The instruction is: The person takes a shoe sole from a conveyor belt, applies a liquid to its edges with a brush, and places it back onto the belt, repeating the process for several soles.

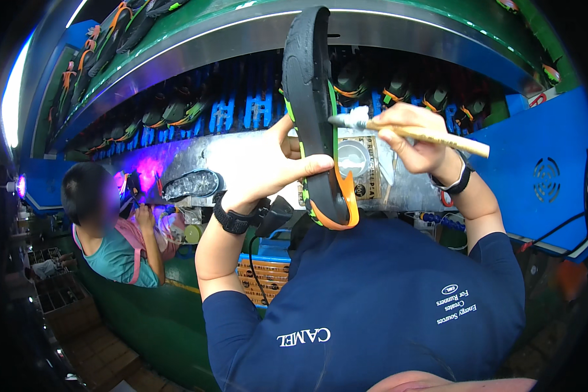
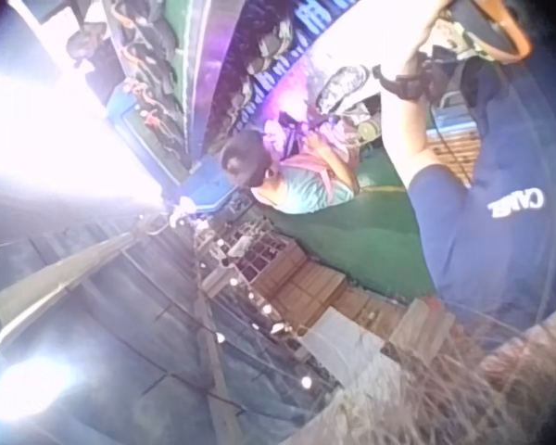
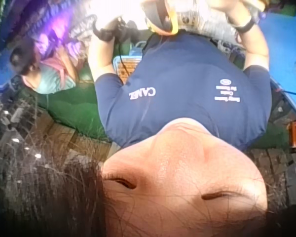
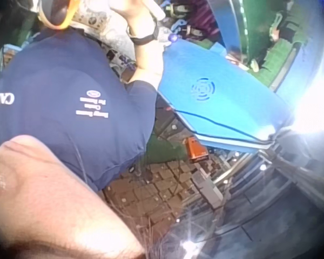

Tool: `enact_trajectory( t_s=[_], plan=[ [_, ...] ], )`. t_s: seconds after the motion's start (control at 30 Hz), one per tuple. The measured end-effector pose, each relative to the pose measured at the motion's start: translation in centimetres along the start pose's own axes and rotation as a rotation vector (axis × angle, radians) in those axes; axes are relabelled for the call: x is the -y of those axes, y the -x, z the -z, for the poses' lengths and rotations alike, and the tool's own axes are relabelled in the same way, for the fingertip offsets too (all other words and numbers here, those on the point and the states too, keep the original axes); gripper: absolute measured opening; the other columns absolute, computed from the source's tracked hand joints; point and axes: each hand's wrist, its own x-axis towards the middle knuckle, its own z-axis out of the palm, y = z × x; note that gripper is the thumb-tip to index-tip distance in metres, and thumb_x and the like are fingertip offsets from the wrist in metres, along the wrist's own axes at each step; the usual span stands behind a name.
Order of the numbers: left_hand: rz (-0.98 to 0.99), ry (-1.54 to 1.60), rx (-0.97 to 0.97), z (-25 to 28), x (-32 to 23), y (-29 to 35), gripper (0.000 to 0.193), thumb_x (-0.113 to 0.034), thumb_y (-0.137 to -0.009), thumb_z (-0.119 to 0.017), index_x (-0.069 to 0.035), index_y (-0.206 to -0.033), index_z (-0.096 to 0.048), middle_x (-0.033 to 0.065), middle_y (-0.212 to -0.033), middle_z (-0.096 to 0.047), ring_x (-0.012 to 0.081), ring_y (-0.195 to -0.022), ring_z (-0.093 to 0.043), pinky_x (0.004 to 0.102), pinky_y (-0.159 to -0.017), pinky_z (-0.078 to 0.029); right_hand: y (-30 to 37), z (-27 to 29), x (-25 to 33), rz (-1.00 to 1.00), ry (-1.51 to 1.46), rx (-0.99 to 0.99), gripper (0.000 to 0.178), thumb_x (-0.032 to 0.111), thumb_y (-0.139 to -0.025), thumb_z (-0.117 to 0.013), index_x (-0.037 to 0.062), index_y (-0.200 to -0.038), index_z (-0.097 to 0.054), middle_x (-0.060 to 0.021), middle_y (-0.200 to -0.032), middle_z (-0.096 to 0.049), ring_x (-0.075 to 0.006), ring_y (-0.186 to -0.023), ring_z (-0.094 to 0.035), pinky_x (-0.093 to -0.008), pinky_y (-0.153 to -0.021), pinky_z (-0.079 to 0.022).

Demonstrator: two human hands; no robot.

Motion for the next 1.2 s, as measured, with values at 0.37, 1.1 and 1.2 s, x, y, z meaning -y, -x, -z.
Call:
enact_trajectory(
  t_s=[0.37,1.1,1.2],
  plan=[
    [-0.012,-0.053,-0.044,0.9,-0.2,-1.0,0.065,-0.017,-0.066,-0.069,0.001,-0.117,-0.032,0.0134,-0.078,-0.059,0.0125,-0.065,-0.056,0.0204,-0.053,-0.043,3.6,-1.1,1.9,-0.09,-0.191,0.11,0.007,-0.001,-0.064,-0.061,-0.003,-0.07,-0.059,-0.0121,-0.071,-0.059,-0.0217,-0.054,-0.055,-0.0261,-0.048,-0.044],
    [0.017,-0.109,-0.05,-0.1,-1.4,-2.4,0.063,-0.016,-0.068,-0.067,-0.001,-0.118,-0.031,0.0138,-0.081,-0.059,0.0137,-0.067,-0.057,0.0212,-0.054,-0.045,3.7,0.2,1.3,-0.27,-0.242,0.101,0.012,-0.001,-0.068,-0.058,-0.0018,-0.08,-0.057,-0.012,-0.072,-0.059,-0.02,-0.06,-0.056,-0.0264,-0.054,-0.044],
    [-0.009,-0.07,-0.047,-0.5,-1.7,-2.6,0.062,-0.014,-0.068,-0.067,-0.001,-0.117,-0.032,0.0141,-0.084,-0.058,0.0145,-0.07,-0.057,0.0232,-0.058,-0.046,4.3,0.9,1.4,-0.305,-0.297,0.113,0.011,0.0,-0.069,-0.057,-0.0011,-0.08,-0.057,-0.0113,-0.072,-0.059,-0.0186,-0.06,-0.056,-0.0257,-0.054,-0.044]
  ],
)
